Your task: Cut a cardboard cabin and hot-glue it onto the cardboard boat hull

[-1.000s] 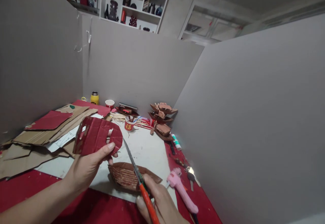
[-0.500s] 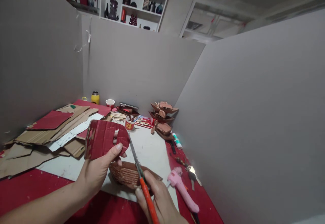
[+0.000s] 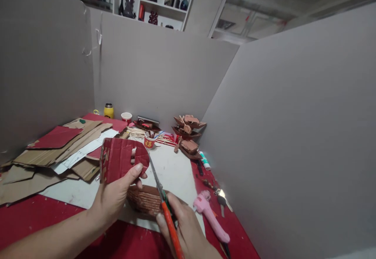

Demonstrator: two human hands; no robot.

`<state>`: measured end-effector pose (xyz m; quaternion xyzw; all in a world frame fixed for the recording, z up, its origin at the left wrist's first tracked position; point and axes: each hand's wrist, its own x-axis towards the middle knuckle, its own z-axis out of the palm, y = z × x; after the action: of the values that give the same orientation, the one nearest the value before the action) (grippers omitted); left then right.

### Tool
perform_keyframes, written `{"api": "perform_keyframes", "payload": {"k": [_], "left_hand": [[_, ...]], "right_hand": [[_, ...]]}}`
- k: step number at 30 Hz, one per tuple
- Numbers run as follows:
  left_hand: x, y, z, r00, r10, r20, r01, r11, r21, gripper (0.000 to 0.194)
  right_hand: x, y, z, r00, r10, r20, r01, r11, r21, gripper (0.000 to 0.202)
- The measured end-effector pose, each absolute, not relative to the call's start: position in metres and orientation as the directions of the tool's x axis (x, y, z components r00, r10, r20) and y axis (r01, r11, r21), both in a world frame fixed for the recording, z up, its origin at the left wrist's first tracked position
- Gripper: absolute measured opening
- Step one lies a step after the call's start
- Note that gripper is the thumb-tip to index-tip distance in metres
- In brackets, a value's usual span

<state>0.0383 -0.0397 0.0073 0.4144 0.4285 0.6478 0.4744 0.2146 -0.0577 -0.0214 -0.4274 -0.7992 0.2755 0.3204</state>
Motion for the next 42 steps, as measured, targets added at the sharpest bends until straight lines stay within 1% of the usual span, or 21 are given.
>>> {"api": "perform_keyframes", "payload": {"k": [4,9,13,18,23,25,29,32,37,42], "left_hand": [[0.039,-0.038,0.005,-0.213,0.971,0.105,-0.285,-0.164,0.944,0.028],[0.039,-0.038,0.003,-0.222,0.969,0.112,-0.236,-0.165,0.958,0.028],[0.038,-0.041,0.004,-0.212,0.969,0.124,-0.197,-0.166,0.966,0.032],[0.038,-0.041,0.002,-0.220,0.966,0.135,-0.170,-0.174,0.970,0.032],[0.037,-0.040,-0.001,-0.186,0.975,0.126,-0.174,-0.159,0.972,0.033],[0.037,-0.039,-0.002,-0.190,0.974,0.119,-0.176,-0.153,0.972,0.031],[0.037,-0.040,-0.002,-0.197,0.973,0.122,-0.172,-0.156,0.973,0.033],[0.037,-0.039,-0.004,-0.203,0.971,0.125,-0.154,-0.158,0.975,0.036],[0.037,-0.036,-0.011,-0.213,0.969,0.124,-0.168,-0.161,0.973,0.034],[0.038,-0.034,-0.013,-0.213,0.969,0.121,-0.182,-0.161,0.970,0.033]], "right_hand": [[0.214,-0.056,-0.023,-0.440,0.855,0.275,0.503,0.489,-0.712,0.029],[0.216,-0.057,-0.038,-0.417,0.871,0.259,0.487,0.455,-0.745,0.035],[0.218,-0.060,-0.035,-0.404,0.873,0.272,0.485,0.456,-0.746,0.039],[0.215,-0.058,-0.024,-0.438,0.850,0.294,0.470,0.495,-0.731,0.033],[0.215,-0.055,-0.031,-0.434,0.871,0.229,0.535,0.454,-0.712,0.027],[0.215,-0.055,-0.035,-0.410,0.886,0.218,0.540,0.428,-0.725,0.024],[0.215,-0.057,-0.039,-0.386,0.889,0.245,0.485,0.422,-0.766,0.021],[0.214,-0.057,-0.040,-0.387,0.888,0.249,0.448,0.417,-0.791,0.024],[0.210,-0.055,-0.032,-0.382,0.876,0.294,0.376,0.438,-0.817,0.032],[0.209,-0.056,-0.027,-0.367,0.894,0.256,0.416,0.405,-0.814,0.045]]}}
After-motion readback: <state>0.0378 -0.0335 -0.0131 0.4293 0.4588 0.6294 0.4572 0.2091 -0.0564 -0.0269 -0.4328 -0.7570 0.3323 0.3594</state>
